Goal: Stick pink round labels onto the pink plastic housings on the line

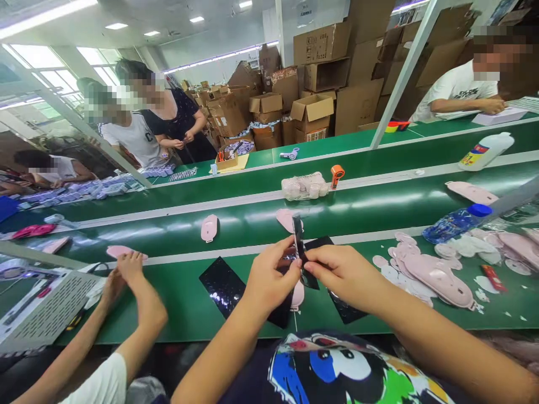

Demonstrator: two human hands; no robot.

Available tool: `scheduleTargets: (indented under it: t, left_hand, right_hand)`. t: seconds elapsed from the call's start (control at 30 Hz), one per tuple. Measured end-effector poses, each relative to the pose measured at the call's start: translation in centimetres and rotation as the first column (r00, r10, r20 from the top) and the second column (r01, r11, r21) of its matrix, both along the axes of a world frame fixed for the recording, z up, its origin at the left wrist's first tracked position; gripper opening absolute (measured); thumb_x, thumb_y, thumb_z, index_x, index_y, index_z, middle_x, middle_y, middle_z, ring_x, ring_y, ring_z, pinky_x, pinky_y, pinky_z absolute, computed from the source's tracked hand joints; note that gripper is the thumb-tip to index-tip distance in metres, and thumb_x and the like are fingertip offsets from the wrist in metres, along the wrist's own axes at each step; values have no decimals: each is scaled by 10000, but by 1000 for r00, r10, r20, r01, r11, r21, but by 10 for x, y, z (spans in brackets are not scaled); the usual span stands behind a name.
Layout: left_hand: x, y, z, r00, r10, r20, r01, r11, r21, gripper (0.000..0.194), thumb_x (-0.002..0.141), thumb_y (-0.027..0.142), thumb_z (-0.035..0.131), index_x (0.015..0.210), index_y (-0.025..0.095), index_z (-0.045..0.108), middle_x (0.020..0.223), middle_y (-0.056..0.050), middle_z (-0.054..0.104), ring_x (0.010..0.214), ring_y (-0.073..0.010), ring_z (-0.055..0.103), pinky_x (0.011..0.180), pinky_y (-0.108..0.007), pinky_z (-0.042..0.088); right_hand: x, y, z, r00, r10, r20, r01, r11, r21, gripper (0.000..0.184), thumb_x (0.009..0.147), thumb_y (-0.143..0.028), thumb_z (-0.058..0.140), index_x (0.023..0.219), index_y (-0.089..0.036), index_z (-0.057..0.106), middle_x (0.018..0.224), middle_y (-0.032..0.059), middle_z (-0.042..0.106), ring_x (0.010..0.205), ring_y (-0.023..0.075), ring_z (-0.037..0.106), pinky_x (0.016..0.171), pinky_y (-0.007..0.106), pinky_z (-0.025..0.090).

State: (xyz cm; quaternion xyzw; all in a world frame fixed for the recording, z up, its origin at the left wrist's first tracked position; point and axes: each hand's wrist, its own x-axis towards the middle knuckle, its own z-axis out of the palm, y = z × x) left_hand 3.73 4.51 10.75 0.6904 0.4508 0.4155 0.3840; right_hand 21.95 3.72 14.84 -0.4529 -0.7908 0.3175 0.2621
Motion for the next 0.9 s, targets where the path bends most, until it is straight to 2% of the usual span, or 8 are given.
scheduleTargets:
  t: [0.2, 0.43, 0.57, 0.63, 0.7, 0.8, 0.87, 0.9]
  left_hand:
    - [6, -12, 18, 932, 154, -327, -93, 976, 195, 481, 746, 171, 589, 1227, 159, 600, 1054, -90, 694, 839, -193, 687, 766, -335, 597]
    - [5, -15, 27, 943, 120, -310, -68, 983, 172, 443, 808, 293, 614, 1240, 194, 588, 1121, -74, 677, 936, -193, 659, 799, -343, 572]
    - [0, -11, 29, 947, 80, -311, -40, 990, 134, 433, 851, 375, 591, 1257, 231, 557, 1176, -76, 641, 1023, -206, 624, 887, -388, 528]
    - [-3, -7, 33, 960, 106, -261, -65, 985, 161, 474, 848, 386, 597, 1294, 252, 509, 1263, -87, 579, 1070, -217, 597, 895, -393, 515]
    - [-7, -5, 38, 978, 140, -157, -112, 978, 178, 498, 830, 406, 618, 1289, 257, 495, 1323, -102, 518, 1067, -220, 587, 873, -378, 518]
    - [-7, -10, 42, 988, 45, 149, -44, 999, -11, 619, 766, 577, 625, 1272, 249, 486, 1308, -124, 514, 959, -215, 630, 779, -352, 550]
    - [-1, -17, 40, 937, -70, 343, 132, 978, -161, 806, 670, 696, 636, 1314, 248, 455, 1290, -135, 542, 981, -248, 638, 794, -371, 555]
    - [3, -20, 37, 913, -100, 395, 190, 962, -196, 839, 649, 697, 656, 1324, 239, 460, 1268, -135, 570, 1019, -264, 631, 839, -385, 546]
  right_hand:
    - [2, -7, -2, 999, -9, -43, 11, 999, 45, 228, 870, -175, 466, 678, -198, 586, 631, -22, 569, 615, 120, 504, 585, 243, 358]
    - [3, -10, -4, 931, -141, -336, 71, 974, -213, 187, 841, -253, 483, 753, -190, 635, 674, -4, 616, 621, 130, 531, 585, 254, 421]
    - [8, -11, -6, 921, -174, -349, 93, 967, -238, 185, 838, -267, 493, 800, -189, 656, 690, 2, 627, 606, 129, 537, 557, 257, 434]
    - [11, -12, -4, 948, -134, -289, 107, 988, -108, 202, 854, -244, 474, 831, -195, 668, 708, 8, 646, 618, 135, 559, 568, 267, 447]
    - [16, -12, -2, 978, -93, -188, 126, 976, 178, 229, 872, -206, 448, 892, -198, 676, 767, 28, 680, 680, 154, 600, 628, 297, 473]
    - [20, -14, -2, 994, -87, -70, 111, 751, 651, 267, 873, -137, 456, 1033, -207, 658, 915, 60, 721, 814, 189, 640, 720, 345, 483]
    - [17, -17, -5, 999, -53, 6, 27, 602, 798, 298, 870, -117, 476, 1106, -209, 633, 981, 66, 723, 861, 205, 641, 727, 361, 477]
    - [14, -19, -6, 998, -28, 55, -28, 577, 816, 286, 876, -131, 488, 1117, -200, 626, 991, 69, 721, 874, 211, 638, 727, 367, 475]
